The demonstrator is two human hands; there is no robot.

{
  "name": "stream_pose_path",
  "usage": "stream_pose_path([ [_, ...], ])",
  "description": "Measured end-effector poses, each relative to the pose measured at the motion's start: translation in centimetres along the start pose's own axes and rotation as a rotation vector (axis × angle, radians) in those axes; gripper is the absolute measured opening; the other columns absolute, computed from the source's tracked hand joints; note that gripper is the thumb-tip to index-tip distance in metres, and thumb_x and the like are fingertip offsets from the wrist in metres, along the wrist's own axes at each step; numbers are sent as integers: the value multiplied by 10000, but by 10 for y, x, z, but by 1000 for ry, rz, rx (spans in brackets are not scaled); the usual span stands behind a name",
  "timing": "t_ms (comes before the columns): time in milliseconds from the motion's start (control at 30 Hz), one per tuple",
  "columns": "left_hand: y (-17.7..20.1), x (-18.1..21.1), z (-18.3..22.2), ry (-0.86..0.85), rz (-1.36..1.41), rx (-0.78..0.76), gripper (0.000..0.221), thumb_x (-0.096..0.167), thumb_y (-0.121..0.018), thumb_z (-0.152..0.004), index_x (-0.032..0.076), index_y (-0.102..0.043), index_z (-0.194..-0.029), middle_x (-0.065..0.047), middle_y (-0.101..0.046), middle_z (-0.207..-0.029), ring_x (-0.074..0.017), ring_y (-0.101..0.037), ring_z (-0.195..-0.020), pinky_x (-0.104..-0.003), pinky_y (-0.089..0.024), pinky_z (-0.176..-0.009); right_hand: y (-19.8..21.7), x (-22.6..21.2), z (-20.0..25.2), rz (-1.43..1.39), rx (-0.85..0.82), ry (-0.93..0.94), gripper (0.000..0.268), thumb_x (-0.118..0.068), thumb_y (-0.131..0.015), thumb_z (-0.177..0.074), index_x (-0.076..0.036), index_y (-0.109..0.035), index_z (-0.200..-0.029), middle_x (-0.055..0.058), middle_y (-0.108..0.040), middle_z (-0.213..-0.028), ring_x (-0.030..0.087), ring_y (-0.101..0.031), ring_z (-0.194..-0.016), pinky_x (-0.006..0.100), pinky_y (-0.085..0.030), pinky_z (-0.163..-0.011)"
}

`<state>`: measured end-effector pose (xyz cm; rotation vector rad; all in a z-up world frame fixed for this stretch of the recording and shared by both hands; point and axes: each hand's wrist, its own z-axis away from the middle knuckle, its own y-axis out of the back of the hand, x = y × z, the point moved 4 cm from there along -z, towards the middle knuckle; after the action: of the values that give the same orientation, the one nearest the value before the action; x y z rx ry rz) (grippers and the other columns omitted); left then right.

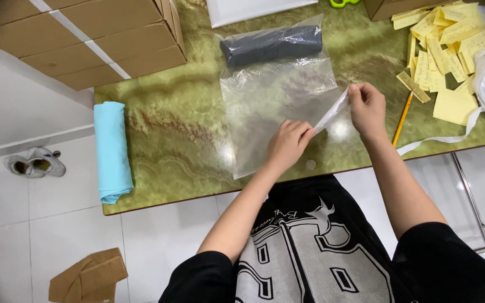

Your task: The person places a rolled black item into a clear plastic bag and seals it. They then place the wrapped item into a cardboard box, close the flaps, and secure the box with a white ribbon tied in a bow.

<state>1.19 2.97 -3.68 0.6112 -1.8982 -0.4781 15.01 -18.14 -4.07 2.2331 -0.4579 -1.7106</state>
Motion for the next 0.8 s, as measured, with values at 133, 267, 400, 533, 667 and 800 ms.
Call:
stream_pose_path([
  [133, 51, 0, 13, 5, -119, -74, 277, 360, -557, -1090, 174, -639, -901, -58, -650, -818, -309, -679, -948, -437, -560, -807, 3, 16, -9, -79, 38, -58, 196, -142, -643, -1159, -104, -746, -998, -2, -632, -744, 85, -519, -732, 230, -410, -698],
  [267, 80, -37, 34, -25, -368, -199, 239, 358, -589, -1076, 174, -731, -1024, -40, -733, -1013, -273, -653, -1071, -445, -558, -874, 22, 44, -19, -105, 82, -152, 245, -196, -624, -1158, -134, -704, -935, -35, -661, -847, 51, -546, -834, 213, -408, -786],
  [400, 126, -66, 62, 33, -479, -193, 300, 395, -603, -1073, 165, -791, -1111, -19, -753, -1166, -280, -611, -1134, -447, -492, -921, 49, 77, -23, -152, 110, -236, 401, -248, -639, -1216, -150, -627, -828, -88, -549, -811, 30, -490, -833, 219, -444, -884],
  [533, 146, -57, 76, 57, -457, -163, 246, 351, -588, -1097, 162, -721, -1013, -2, -717, -1023, -261, -616, -993, -423, -446, -853, 40, 56, -5, -202, 66, -278, 433, -292, -607, -1237, -187, -538, -823, -88, -501, -801, 33, -433, -803, 216, -393, -797],
  [667, 155, -74, 82, 253, -357, -231, 342, 409, -544, -1079, 154, -771, -1103, -38, -755, -1188, -271, -640, -1157, -532, -457, -1046, 48, 29, 10, -44, 36, -425, 581, -310, -637, -1133, -199, -378, -626, -77, -339, -618, 70, -279, -623, 251, -249, -694],
  [800, 149, -123, 80, 607, -327, -226, 509, 459, -416, -1117, 112, -681, -1377, -152, -606, -1513, -358, -519, -1427, -569, -368, -1228, 47, 25, 9, 19, -113, -358, 624, -303, -543, -1185, -97, -601, -599, 37, -605, -612, 130, -629, -655, 273, -516, -1013],
])
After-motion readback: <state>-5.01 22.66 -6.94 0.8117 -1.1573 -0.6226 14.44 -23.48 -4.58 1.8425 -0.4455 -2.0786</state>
